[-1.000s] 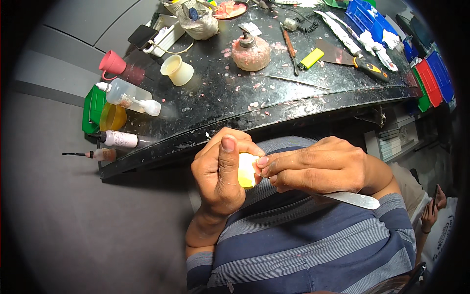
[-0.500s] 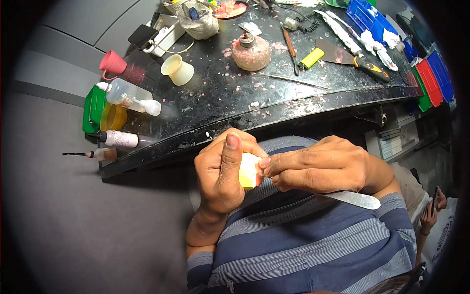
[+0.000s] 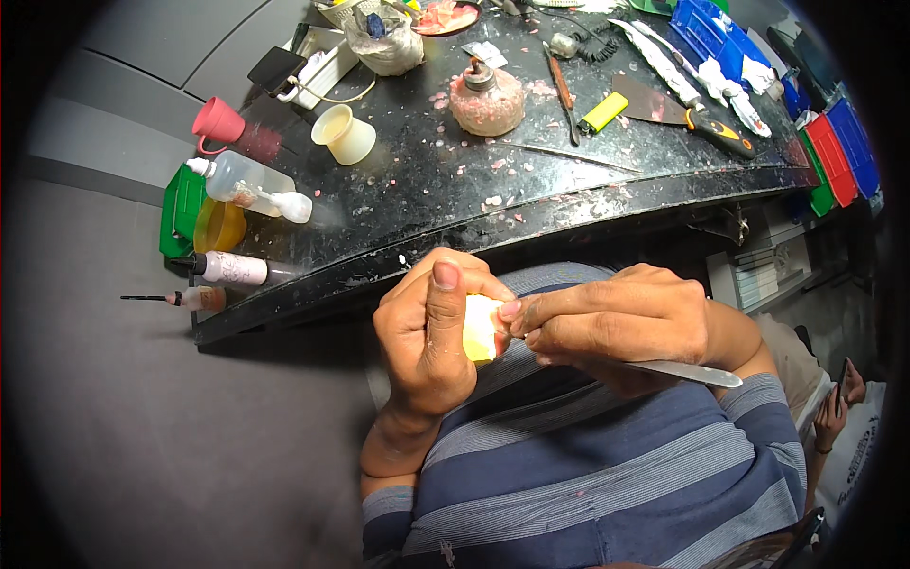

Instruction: The person holds a dental cast and shapes the wax base around the teeth using a metal dental carving tool.

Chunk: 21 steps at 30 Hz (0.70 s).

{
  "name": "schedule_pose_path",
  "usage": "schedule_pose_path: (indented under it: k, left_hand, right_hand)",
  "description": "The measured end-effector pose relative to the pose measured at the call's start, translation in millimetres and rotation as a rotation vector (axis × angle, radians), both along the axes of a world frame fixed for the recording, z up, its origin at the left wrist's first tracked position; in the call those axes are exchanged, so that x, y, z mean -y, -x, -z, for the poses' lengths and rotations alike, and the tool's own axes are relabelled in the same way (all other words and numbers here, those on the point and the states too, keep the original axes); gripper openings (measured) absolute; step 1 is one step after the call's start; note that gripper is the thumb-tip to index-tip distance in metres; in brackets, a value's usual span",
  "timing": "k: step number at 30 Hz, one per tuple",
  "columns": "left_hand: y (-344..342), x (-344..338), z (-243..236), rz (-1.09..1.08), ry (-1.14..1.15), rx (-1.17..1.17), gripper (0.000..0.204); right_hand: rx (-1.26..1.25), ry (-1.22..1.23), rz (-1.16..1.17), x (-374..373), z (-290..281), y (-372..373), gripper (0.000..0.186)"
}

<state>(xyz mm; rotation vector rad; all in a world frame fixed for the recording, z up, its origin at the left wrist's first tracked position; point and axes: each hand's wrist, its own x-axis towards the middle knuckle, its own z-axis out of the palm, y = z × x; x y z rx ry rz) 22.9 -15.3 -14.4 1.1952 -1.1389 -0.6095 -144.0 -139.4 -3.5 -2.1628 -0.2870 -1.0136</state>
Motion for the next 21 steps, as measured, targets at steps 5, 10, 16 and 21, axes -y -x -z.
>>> schedule_pose_path:
  k: [5, 10, 16, 21]
  left_hand:
    - [6.5, -3.9, 0.9, -0.190, -0.040, 0.083, 0.059]
    - [6.4, -2.1, 2.3, -0.236, -0.002, 0.177, 0.058]
    - [6.5, -2.4, 1.4, -0.263, 0.012, 0.219, 0.057]
    - [6.4, -1.6, 1.2, -0.275, 0.011, 0.250, 0.058]
  right_hand:
    - [0.041, 0.005, 0.022, -2.2, 4.7, -5.3, 0.020]
    - [0.058, 0.015, 0.031, -1.5, 7.1, -6.5, 0.020]
    - [0.066, 0.026, 0.060, -1.6, 8.9, -7.5, 0.019]
    - [0.064, 0.043, 0.081, -0.8, 9.2, -7.6, 0.019]
